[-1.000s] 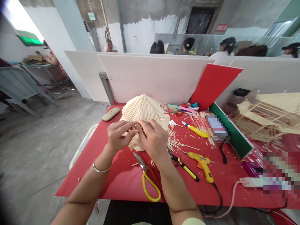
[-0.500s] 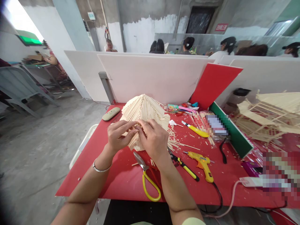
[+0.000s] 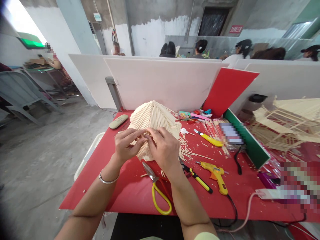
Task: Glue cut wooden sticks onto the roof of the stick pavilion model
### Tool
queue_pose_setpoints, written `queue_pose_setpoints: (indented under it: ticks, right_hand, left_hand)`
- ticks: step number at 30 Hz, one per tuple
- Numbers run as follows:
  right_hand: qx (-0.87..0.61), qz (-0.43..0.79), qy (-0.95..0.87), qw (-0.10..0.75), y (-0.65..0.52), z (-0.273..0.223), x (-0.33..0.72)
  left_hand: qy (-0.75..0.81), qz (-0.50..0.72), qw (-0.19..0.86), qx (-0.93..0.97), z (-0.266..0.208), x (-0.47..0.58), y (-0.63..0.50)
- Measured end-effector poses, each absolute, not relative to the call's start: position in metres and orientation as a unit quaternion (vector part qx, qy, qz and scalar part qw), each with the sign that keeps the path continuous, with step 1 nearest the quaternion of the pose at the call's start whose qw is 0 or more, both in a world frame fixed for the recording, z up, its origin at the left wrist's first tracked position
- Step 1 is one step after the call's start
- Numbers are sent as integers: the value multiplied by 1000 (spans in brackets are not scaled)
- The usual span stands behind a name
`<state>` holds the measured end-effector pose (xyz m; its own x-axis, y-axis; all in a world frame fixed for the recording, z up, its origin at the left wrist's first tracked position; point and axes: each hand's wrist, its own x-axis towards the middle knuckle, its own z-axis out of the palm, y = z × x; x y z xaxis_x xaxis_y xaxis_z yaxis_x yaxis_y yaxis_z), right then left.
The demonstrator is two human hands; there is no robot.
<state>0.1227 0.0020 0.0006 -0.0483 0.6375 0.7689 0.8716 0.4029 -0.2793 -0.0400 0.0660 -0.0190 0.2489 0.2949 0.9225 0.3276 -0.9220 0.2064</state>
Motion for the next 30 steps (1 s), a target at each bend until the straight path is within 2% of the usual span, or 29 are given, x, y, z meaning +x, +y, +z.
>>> queue_pose_setpoints:
  ticks: [30]
  right_hand:
    - [-526,-136,-712,444,4,-1,123]
  left_hand:
    - [-196,-580,12,-791,-21,-40,67]
